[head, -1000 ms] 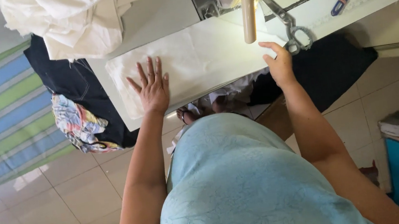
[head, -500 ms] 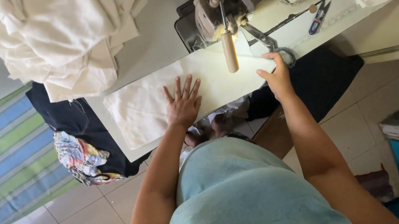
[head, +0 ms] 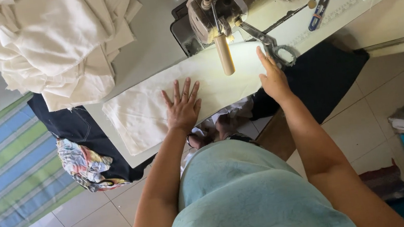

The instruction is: The person is aligning and cutting pieces of white fabric using scissors at a sewing workstation.

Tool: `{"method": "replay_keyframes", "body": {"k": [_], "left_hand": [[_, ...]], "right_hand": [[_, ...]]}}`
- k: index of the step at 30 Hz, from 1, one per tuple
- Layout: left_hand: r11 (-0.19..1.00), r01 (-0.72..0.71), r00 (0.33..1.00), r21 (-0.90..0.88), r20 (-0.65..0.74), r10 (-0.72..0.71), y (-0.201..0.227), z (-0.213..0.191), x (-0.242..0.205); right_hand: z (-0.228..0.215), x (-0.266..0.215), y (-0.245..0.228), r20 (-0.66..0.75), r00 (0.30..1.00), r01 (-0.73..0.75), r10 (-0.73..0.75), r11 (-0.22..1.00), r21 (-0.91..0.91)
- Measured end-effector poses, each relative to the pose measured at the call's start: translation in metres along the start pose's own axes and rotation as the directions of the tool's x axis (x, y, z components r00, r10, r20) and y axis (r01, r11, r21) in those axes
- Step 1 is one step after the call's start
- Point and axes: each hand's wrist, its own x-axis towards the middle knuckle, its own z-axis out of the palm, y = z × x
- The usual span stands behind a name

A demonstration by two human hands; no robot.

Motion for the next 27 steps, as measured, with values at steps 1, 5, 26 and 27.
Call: {"method": "replay_keyframes", "body": {"k": [1, 5, 26, 27], "left_hand": [[1.000, 0.002, 1.000, 0.000, 0.001, -0.002, 0.000, 0.000, 0.000], [1.000, 0.011, 1.000, 0.015, 0.025, -0.012, 0.009, 0.001, -0.002], [0.849, 0.491, 0.798, -0.198, -0.290, -0.529, -0.100, -0.028, -0.036], [0.895, 0.418, 0.782, -0.153, -0.440, -0.440, -0.100, -0.018, -0.022]], "right_hand": [[0.004, -0.003, -0.008, 0.002, 1.000, 0.001, -0.001, 1.000, 0.000], [0.052, 0.016, -0.012, -0.301, 0.939, -0.052, -0.167, 0.795, -0.604], [0.092, 0.079, -0.012, -0.274, 0.871, 0.273, -0.408, 0.866, -0.420], [0.095, 0.074, -0.012, -0.369, 0.717, 0.380, -0.592, 0.775, -0.505]]}}
